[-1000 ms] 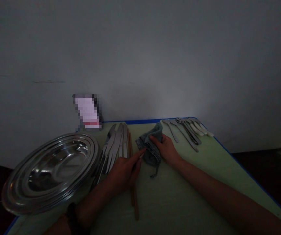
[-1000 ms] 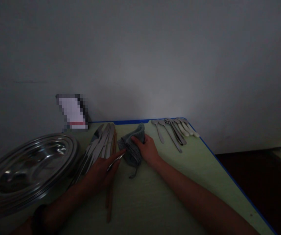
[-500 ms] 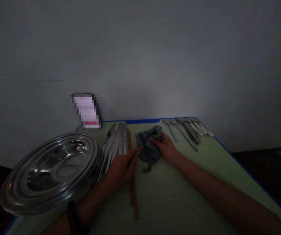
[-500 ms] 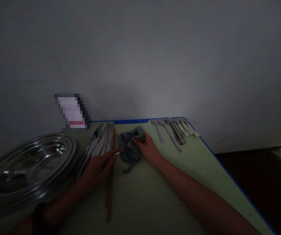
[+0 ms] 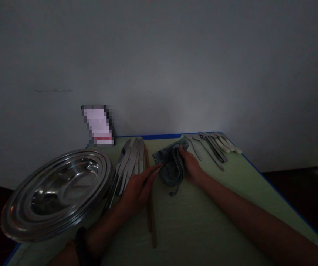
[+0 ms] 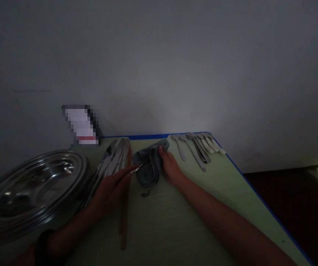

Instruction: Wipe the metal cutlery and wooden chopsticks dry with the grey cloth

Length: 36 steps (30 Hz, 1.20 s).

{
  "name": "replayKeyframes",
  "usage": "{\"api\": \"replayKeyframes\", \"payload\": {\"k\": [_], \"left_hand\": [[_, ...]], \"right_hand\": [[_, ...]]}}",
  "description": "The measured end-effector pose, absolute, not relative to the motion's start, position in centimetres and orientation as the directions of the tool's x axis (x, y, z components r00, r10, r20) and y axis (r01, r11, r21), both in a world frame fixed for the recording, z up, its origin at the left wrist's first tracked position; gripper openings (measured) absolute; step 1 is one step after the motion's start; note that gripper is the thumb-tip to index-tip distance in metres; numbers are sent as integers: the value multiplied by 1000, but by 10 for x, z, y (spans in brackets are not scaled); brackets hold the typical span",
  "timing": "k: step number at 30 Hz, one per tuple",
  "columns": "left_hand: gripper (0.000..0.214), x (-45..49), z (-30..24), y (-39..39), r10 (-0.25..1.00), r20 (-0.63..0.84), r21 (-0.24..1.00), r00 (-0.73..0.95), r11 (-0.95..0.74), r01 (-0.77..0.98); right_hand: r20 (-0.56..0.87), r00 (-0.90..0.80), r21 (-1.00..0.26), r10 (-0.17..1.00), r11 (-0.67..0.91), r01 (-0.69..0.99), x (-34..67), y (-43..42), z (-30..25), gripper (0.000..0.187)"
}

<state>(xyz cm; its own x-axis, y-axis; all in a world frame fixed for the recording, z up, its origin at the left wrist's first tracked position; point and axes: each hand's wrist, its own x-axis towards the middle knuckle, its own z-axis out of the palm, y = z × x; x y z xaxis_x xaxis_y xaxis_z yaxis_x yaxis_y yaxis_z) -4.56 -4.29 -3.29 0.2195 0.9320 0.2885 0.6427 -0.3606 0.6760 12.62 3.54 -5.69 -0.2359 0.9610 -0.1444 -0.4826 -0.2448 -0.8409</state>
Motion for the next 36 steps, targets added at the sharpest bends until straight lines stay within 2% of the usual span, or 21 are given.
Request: {"api": "replayKeyframes", "payload": {"k": [4, 11, 19, 23, 27, 30, 33, 36], "left_hand": [[37, -46, -31, -41, 944, 297, 701, 141, -316, 639], [36, -47, -34, -42, 907, 352, 612, 230, -409, 676], [36, -50, -40, -42, 877, 377, 558, 299, -472, 682], [37, -48, -37, -42, 885, 357, 584, 300, -462, 668], [36, -46, -34, -43, 907, 349, 648, 237, -416, 638], [34, -46, -34, -43, 925, 350, 688, 150, -362, 629], [33, -47, -35, -44, 936, 338, 711, 96, -321, 626], [33, -48, -36, -43, 944, 324, 733, 69, -297, 612]], "right_hand": [[-133, -330, -801, 935, -297, -520, 126, 36, -55, 28], [-99, -398, -844, 912, -289, -452, 130, 37, -58, 21], [-39, -343, -929, 938, -160, -333, 129, 37, -64, 22], [-15, -282, -952, 959, -100, -291, 130, 37, -68, 33], [-88, -270, -912, 959, -186, -366, 127, 37, -66, 35], [-159, -310, -831, 937, -296, -470, 126, 37, -61, 25], [-198, -338, -793, 920, -353, -497, 127, 37, -58, 14], [-217, -361, -761, 907, -389, -520, 129, 39, -56, 12]]}}
